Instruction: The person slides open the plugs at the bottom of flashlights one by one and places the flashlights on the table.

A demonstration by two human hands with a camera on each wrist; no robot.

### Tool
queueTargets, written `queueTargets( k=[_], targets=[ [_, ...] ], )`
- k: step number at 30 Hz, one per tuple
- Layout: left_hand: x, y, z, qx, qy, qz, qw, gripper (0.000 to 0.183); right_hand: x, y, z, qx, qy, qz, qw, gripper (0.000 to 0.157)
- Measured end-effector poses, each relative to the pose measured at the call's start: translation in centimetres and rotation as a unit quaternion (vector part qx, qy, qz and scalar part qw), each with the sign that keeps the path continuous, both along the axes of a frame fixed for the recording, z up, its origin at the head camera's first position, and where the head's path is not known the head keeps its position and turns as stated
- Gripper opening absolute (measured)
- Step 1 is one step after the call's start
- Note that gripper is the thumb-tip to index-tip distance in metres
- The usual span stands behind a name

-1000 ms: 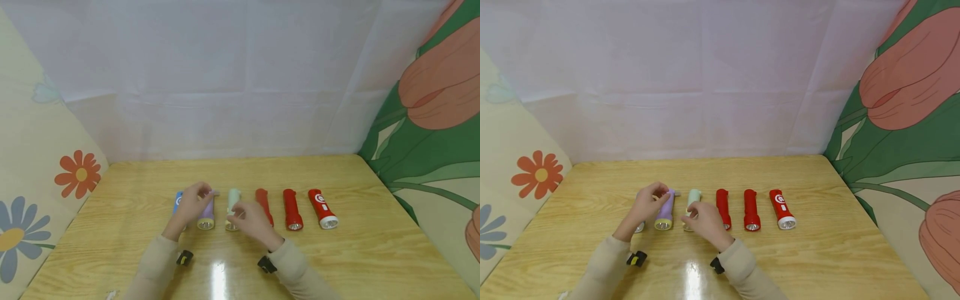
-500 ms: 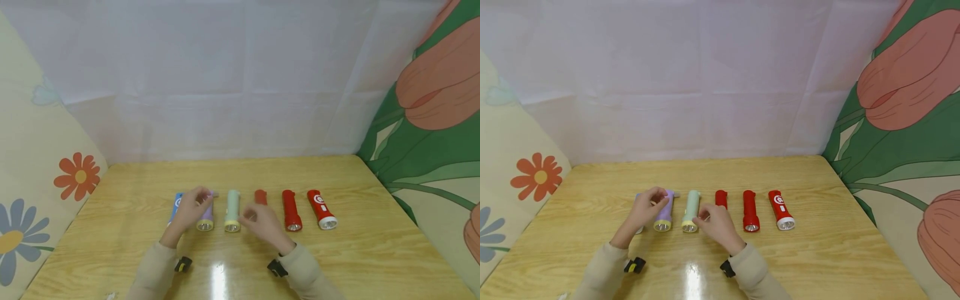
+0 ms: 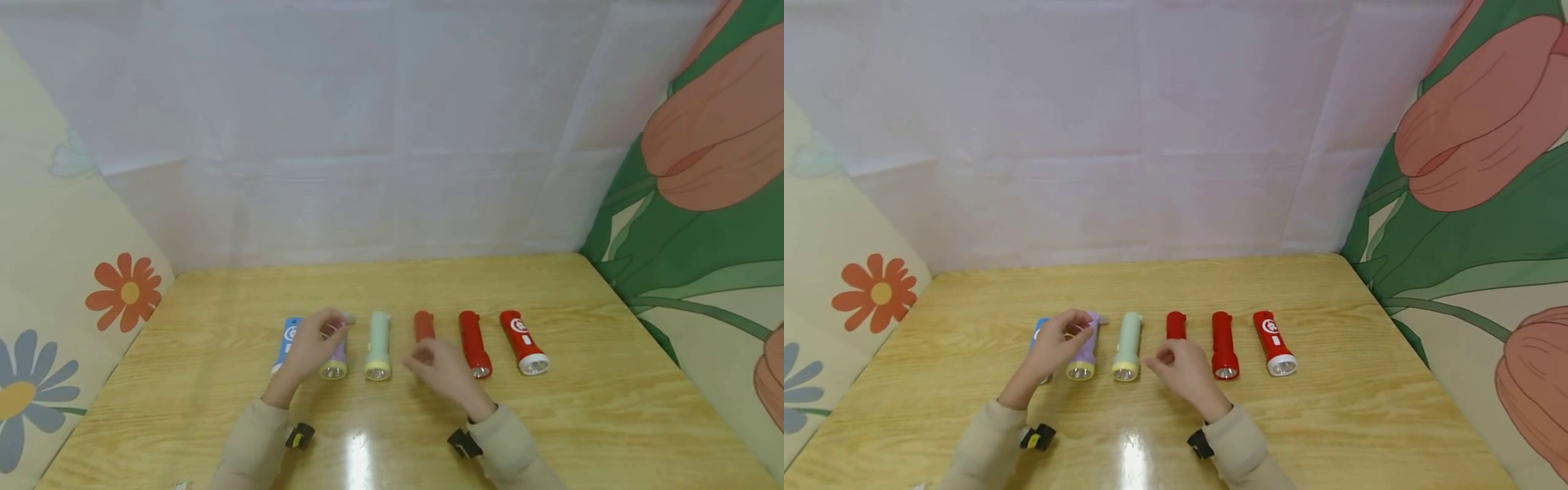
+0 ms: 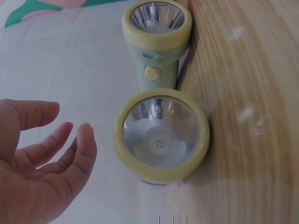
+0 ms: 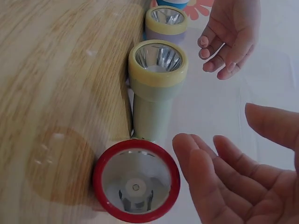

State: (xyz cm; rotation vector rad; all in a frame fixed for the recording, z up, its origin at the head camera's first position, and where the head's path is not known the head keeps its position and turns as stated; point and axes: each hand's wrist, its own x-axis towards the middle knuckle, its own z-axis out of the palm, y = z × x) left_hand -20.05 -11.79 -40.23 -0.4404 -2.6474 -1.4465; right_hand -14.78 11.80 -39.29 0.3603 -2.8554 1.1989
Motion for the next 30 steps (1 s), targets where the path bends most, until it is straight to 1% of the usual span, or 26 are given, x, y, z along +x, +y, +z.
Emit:
queueTargets(
  k=[3,8,11,17,21,23,27,30],
  targets=[
    [-0.2,0.1,-0.1,-0.003,-0.005,0.001,1.0000,0.018,0.1,0.0,-0.1,0.002,-0.002,-0.005,1.000,0.018],
    [-0.7,0.4,-0.4,-0.012,-0.010,0.000,0.9999,0.021,0.1,-0.1,-0.2,-0.005,-0.023,-0.004,1.000,0.025],
    [-1.2,0.6,-0.7,-0.018,-0.011,0.001,0.9998,0.024,0.0,-0.1,-0.5,-0.009,-0.037,0.006,0.999,0.024],
    [-2.2,1.1,-0.9,-0.041,-0.044,0.011,0.9981,0.028,-0.4,-0.6,-0.9,0.004,-0.049,0.015,0.999,0.021],
    [-2.7,1.4,-0.8,-0.053,-0.058,0.001,0.9969,0.031,-0.5,-1.3,-0.8,0.003,-0.073,0.015,0.997,0.026],
    [-2.9,1.6,-0.7,-0.061,-0.063,-0.005,0.9961,0.033,-0.6,-1.7,-0.8,0.006,-0.074,0.014,0.997,0.026],
    [-3.3,1.9,-0.4,-0.062,-0.086,-0.018,0.9942,0.035,-0.7,-2.4,-0.9,0.010,-0.065,0.011,0.998,0.022],
    [-3.7,2.2,-0.4,-0.048,-0.112,-0.028,0.9921,0.036,-0.8,-2.9,-1.2,0.004,-0.065,0.008,0.998,0.027]
  ],
)
